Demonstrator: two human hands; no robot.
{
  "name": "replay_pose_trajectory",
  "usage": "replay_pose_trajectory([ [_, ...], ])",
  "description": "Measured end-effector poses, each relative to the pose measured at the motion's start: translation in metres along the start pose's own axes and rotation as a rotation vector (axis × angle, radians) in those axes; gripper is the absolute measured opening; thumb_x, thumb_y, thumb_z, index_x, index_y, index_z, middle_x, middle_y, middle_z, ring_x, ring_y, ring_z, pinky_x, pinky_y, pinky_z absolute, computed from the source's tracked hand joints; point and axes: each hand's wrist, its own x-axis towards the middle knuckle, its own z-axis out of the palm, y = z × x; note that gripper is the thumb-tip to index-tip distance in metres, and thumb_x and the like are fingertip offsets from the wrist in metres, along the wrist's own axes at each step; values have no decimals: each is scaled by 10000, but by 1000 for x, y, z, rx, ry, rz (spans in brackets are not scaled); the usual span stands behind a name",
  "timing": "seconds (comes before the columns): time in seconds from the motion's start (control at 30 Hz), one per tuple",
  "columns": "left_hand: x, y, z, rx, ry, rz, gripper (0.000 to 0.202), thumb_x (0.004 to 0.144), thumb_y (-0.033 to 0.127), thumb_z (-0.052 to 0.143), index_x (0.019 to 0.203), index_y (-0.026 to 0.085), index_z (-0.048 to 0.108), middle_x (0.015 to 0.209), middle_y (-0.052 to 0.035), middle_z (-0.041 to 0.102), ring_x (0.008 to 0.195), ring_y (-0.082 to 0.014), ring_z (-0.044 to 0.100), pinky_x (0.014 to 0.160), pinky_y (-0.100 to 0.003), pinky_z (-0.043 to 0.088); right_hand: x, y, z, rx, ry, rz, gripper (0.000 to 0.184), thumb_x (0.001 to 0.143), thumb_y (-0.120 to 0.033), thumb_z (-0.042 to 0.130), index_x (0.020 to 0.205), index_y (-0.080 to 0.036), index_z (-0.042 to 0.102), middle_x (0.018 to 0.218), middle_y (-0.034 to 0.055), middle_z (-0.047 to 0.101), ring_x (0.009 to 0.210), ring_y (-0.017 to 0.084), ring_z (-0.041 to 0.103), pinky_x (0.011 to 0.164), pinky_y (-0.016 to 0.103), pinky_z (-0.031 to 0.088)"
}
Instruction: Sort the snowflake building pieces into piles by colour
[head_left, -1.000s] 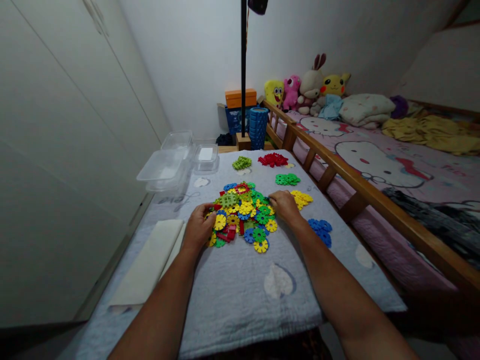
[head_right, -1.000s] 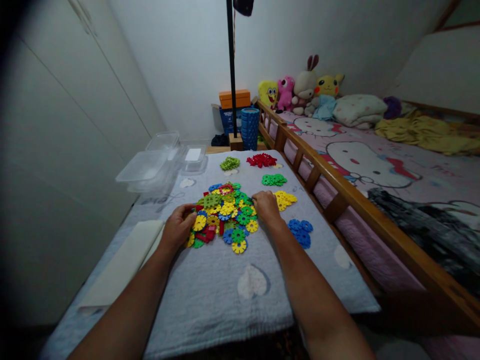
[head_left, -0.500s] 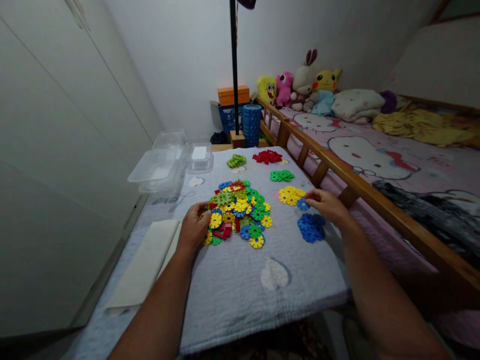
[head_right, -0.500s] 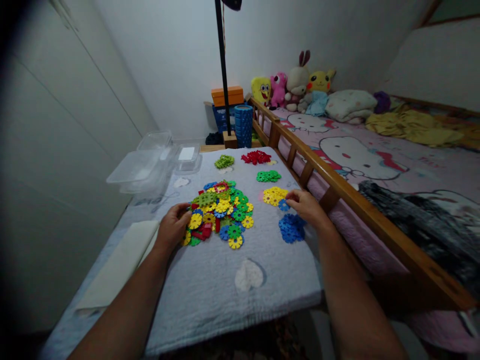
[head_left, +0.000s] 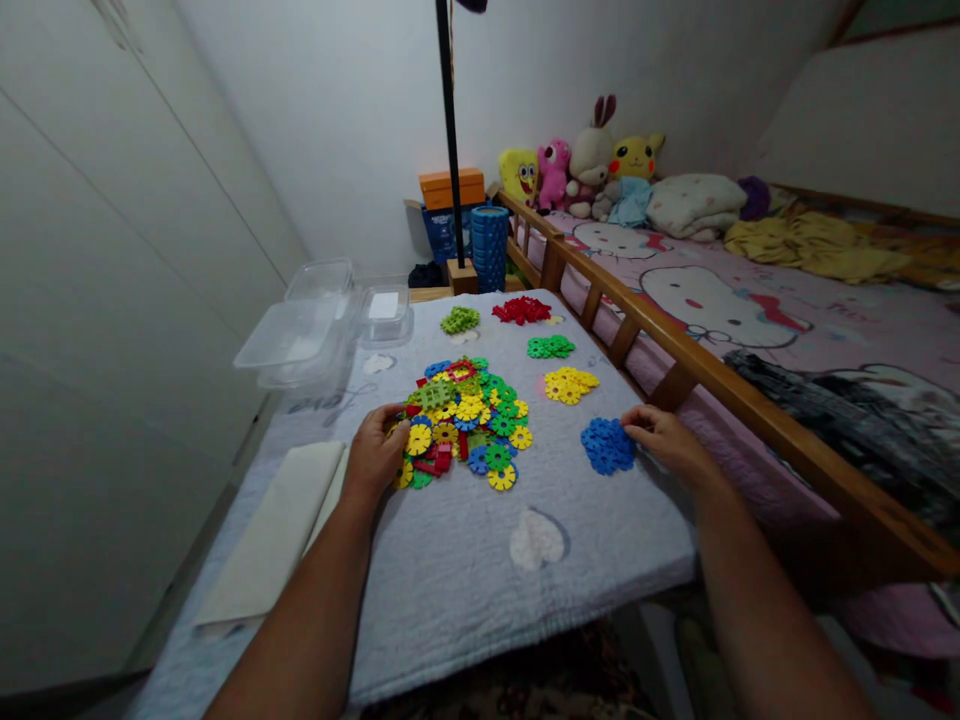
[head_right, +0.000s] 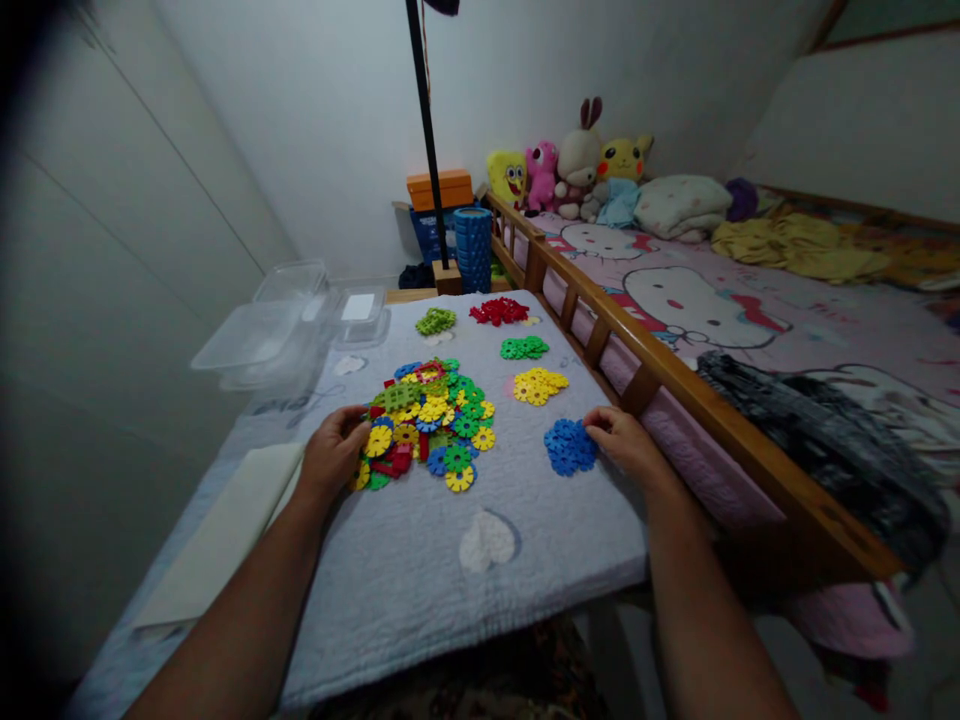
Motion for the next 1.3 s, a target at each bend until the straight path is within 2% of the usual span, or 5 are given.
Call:
replay_pose_trajectory([
  [0.33, 2, -5, 2, -6, 6, 17, 401, 807, 418, 606, 1124, 184, 680, 1055, -83, 713, 981, -245, 663, 901, -381, 533, 16, -33, 16, -222, 134, -137, 171, 797, -258, 573, 872, -184, 708, 893, 60, 670, 778, 187, 608, 732, 307, 480],
  [0.57, 1, -5, 2, -26, 4, 12, 388, 816, 417, 597, 1121, 187, 672, 1047, -80, 717, 956, -239, 672, 894, -379, 539, 45, -104, 97, -484, -189, -441, 245, 866, -159, 574, 1053, -175, 731, 1128, 108, 734, 1080, 237, 629, 989, 355, 427],
  [0.8, 1, -3, 0, -19, -14, 33, 371, 815, 411, 591, 1099, 187, 674, 1042, -79, 716, 962, -243, 667, 893, -382, 539, 72, -105, 151, -606, -159, -397, 389, 917, -122, 520, 1278, -162, 659, 1268, 140, 688, 1160, 256, 597, 1013, 352, 381],
  [1.03, 0, 1, 0, -12, -18, 18, 366, 816, 416, 593, 1090, 192, 686, 1022, -78, 719, 939, -239, 671, 866, -373, 541, 72, -97, 148, -418, -51, -398, 244, 805, -117, 615, 1019, -189, 707, 1034, 97, 709, 977, 228, 594, 896, 329, 412],
  [1.3, 0, 1, -1, 27, -11, 21, 366, 823, 406, 582, 1103, 194, 687, 1061, -80, 716, 966, -242, 667, 901, -381, 530, 83, -79, 103, 16, 105, -228, 101, 742, -239, 578, 807, -197, 643, 733, -2, 645, 694, 162, 573, 671, 274, 425],
])
